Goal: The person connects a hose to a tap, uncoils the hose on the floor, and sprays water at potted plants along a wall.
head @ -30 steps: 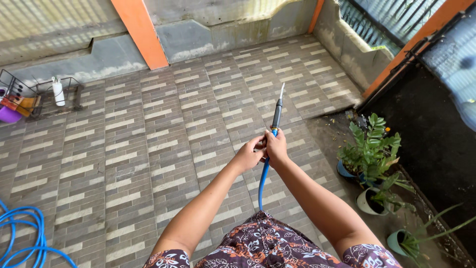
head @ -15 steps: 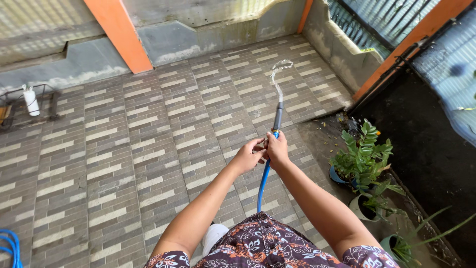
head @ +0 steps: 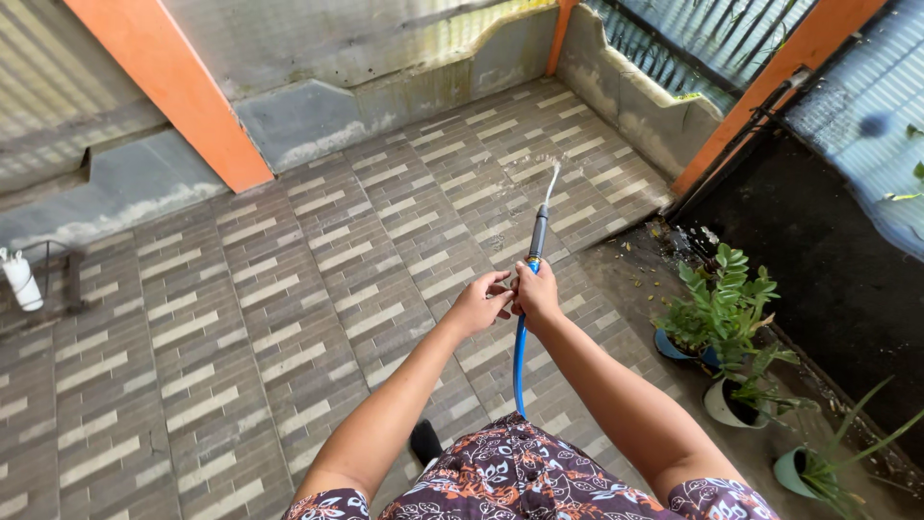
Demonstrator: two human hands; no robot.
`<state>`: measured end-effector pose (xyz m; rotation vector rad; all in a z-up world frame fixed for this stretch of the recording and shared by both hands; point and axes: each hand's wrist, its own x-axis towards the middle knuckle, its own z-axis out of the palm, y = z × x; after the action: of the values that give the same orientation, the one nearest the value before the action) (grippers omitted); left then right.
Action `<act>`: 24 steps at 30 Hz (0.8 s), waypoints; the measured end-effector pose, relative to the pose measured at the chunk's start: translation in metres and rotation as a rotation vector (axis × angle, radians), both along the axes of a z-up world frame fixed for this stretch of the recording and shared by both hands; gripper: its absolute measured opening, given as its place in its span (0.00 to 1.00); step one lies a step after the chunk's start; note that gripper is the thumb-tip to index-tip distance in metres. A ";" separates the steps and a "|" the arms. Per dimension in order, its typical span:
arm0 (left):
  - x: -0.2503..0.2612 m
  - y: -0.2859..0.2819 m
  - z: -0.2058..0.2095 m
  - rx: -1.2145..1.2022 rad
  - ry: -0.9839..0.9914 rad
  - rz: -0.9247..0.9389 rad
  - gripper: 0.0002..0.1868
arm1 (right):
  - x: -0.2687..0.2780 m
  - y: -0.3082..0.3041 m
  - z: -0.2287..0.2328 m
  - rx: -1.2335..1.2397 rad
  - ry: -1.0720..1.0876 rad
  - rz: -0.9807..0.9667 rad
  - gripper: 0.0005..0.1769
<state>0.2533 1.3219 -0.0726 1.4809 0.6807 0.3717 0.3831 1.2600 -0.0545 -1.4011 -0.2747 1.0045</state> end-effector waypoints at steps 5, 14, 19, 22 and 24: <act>-0.034 0.071 0.014 0.004 0.021 -0.026 0.26 | -0.036 0.068 0.010 0.023 0.010 -0.051 0.15; -0.088 0.146 0.024 0.026 0.048 -0.052 0.26 | -0.090 0.148 0.013 0.004 0.029 -0.083 0.14; -0.108 0.172 0.035 0.029 0.072 -0.029 0.26 | -0.102 0.181 0.008 0.036 0.062 -0.083 0.13; -0.118 0.186 0.035 0.045 0.098 -0.005 0.27 | -0.104 0.200 0.004 0.070 0.051 -0.070 0.13; -0.124 0.198 0.033 0.055 0.110 0.017 0.27 | -0.104 0.213 0.005 0.063 0.061 -0.067 0.13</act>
<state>0.1294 1.5203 -0.0392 1.5570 0.7767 0.3257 0.2791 1.4732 -0.0495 -1.3118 -0.2116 0.9733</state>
